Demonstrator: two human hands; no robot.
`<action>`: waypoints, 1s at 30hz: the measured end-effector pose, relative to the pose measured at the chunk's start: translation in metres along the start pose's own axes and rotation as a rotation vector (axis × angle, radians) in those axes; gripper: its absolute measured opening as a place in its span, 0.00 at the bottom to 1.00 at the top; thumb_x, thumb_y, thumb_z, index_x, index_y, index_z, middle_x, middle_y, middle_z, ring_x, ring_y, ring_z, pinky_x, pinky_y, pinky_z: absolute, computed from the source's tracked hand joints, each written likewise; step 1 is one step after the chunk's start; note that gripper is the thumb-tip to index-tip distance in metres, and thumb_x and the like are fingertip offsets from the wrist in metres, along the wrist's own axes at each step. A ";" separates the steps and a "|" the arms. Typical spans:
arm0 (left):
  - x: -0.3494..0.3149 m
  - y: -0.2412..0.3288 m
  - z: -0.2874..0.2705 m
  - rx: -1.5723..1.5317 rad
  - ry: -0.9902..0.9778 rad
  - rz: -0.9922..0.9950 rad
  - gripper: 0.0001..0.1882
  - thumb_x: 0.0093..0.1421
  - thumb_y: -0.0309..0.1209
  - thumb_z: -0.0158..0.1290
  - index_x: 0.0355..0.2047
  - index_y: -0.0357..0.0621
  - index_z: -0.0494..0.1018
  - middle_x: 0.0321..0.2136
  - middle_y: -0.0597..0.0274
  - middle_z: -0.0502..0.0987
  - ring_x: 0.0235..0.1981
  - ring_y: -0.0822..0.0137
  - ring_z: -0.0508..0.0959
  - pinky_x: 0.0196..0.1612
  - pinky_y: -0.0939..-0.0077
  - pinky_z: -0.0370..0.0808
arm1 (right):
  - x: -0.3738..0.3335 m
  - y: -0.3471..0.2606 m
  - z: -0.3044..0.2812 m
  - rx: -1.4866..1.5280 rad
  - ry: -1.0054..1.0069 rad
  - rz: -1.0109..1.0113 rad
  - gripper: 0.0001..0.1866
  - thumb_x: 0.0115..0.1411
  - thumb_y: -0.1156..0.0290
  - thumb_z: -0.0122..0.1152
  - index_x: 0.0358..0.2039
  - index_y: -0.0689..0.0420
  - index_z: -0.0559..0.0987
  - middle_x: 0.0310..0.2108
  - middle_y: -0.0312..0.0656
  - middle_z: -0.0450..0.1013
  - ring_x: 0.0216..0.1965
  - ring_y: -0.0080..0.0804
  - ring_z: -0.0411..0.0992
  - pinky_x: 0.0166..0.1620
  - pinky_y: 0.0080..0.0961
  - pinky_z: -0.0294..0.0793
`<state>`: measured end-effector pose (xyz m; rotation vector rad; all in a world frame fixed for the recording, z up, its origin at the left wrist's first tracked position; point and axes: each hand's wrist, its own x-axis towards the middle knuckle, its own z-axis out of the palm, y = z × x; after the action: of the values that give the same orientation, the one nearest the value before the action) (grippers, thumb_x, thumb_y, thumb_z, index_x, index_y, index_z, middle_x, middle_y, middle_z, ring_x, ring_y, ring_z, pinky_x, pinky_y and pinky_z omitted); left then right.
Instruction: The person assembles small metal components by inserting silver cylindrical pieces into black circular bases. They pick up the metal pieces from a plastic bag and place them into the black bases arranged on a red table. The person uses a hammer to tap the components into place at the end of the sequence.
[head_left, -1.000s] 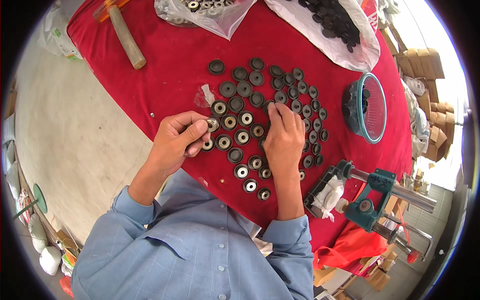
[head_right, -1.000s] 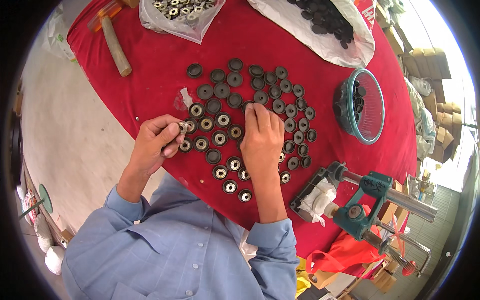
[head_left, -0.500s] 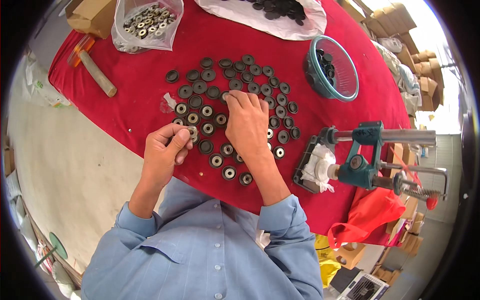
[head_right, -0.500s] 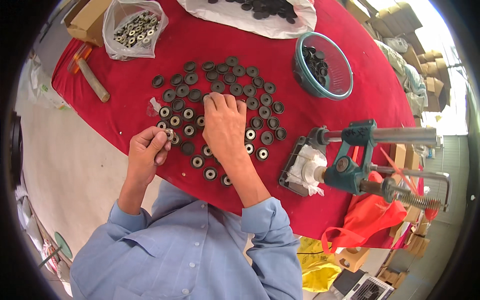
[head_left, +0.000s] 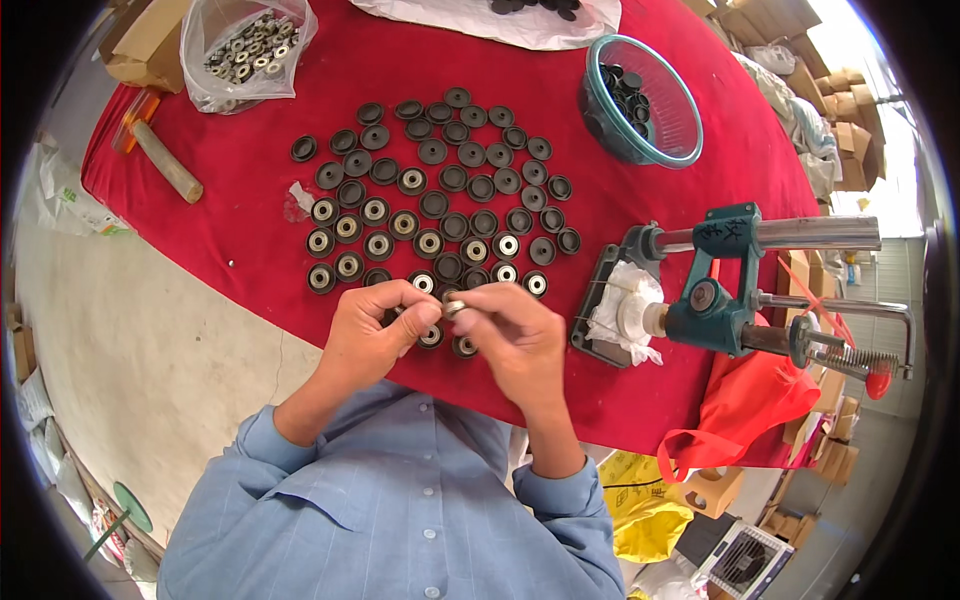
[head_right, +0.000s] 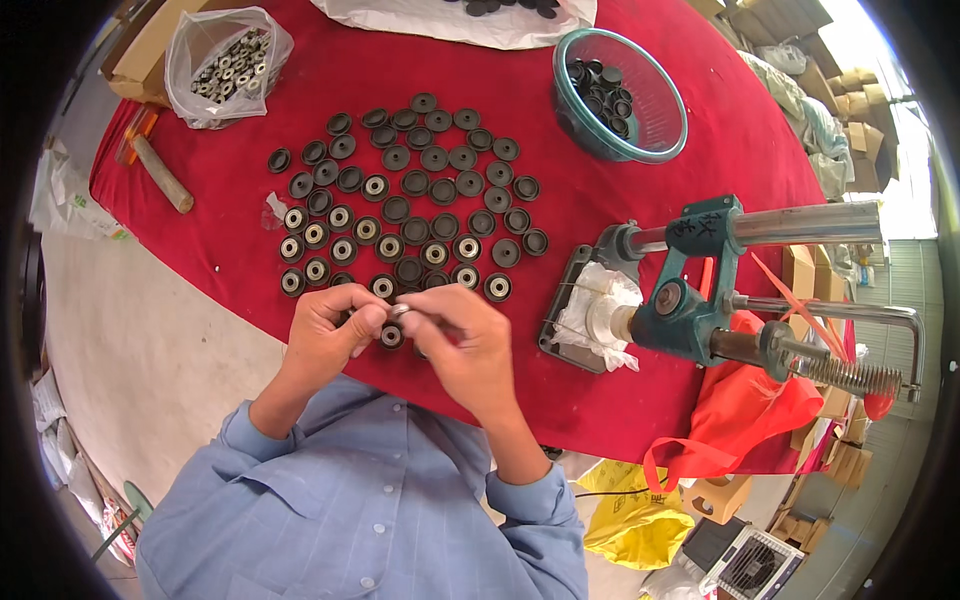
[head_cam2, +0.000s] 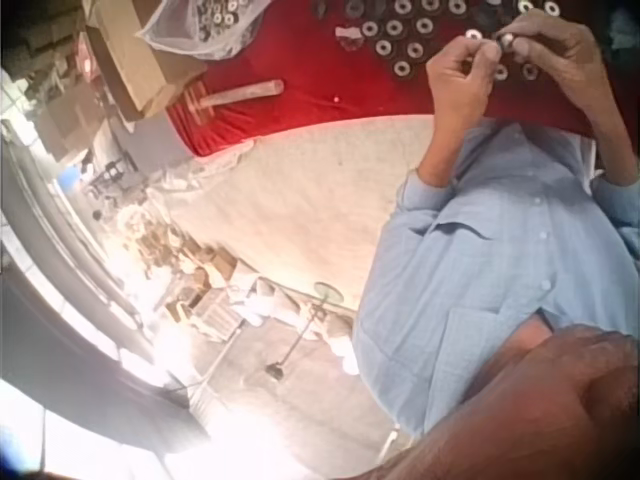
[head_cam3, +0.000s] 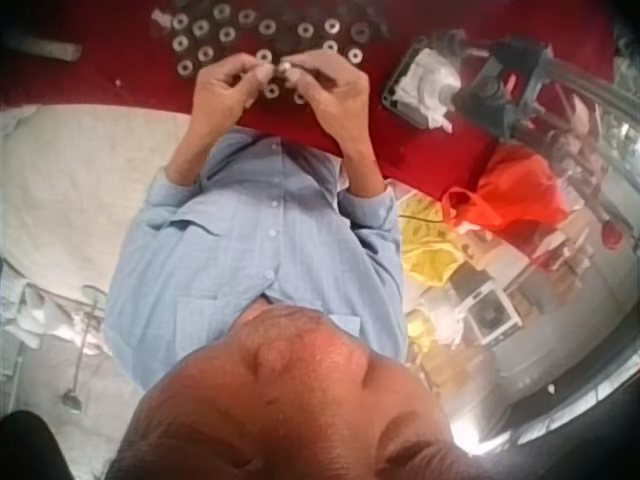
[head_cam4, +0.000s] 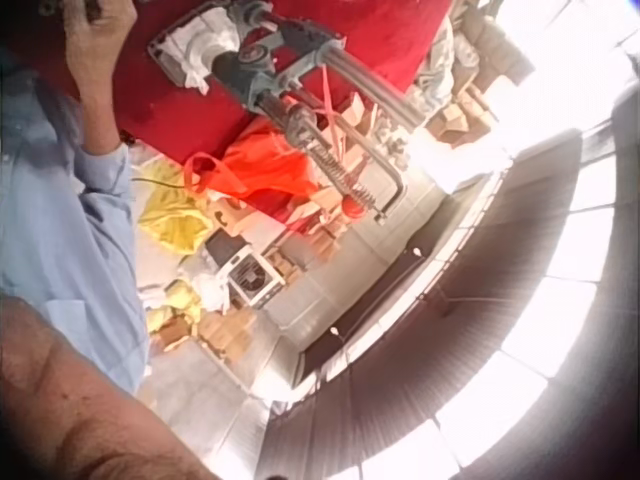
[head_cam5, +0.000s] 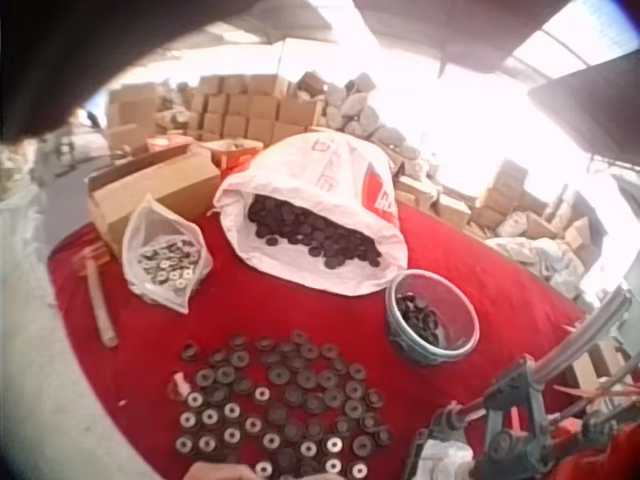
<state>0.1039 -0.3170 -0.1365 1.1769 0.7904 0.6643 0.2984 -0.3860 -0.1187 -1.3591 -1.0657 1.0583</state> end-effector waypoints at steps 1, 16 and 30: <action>0.002 0.003 0.001 -0.247 -0.023 -0.112 0.11 0.73 0.33 0.57 0.46 0.37 0.80 0.32 0.64 0.81 0.23 0.81 0.71 0.24 0.84 0.65 | 0.000 -0.004 -0.010 -0.041 0.102 0.015 0.09 0.63 0.81 0.68 0.44 0.61 0.87 0.38 0.38 0.82 0.36 0.21 0.79 0.37 0.21 0.78; 0.000 0.011 0.010 -0.895 -0.167 -0.480 0.17 0.77 0.32 0.47 0.59 0.32 0.72 0.43 0.48 0.81 0.29 0.76 0.73 0.25 0.85 0.68 | 0.038 0.037 -0.061 -1.126 0.307 -0.432 0.15 0.57 0.84 0.65 0.47 0.63 0.84 0.46 0.45 0.79 0.45 0.47 0.78 0.48 0.41 0.81; 0.009 0.019 0.019 -0.806 -0.078 -0.434 0.18 0.77 0.34 0.49 0.59 0.35 0.72 0.49 0.46 0.82 0.43 0.65 0.84 0.38 0.77 0.84 | 0.018 0.028 -0.050 -1.243 0.289 -0.299 0.28 0.51 0.87 0.59 0.55 0.63 0.82 0.53 0.48 0.76 0.54 0.51 0.75 0.55 0.43 0.77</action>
<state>0.1237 -0.3153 -0.1168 0.2805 0.5904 0.4903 0.3519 -0.3799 -0.1451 -2.0962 -1.7160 -0.1572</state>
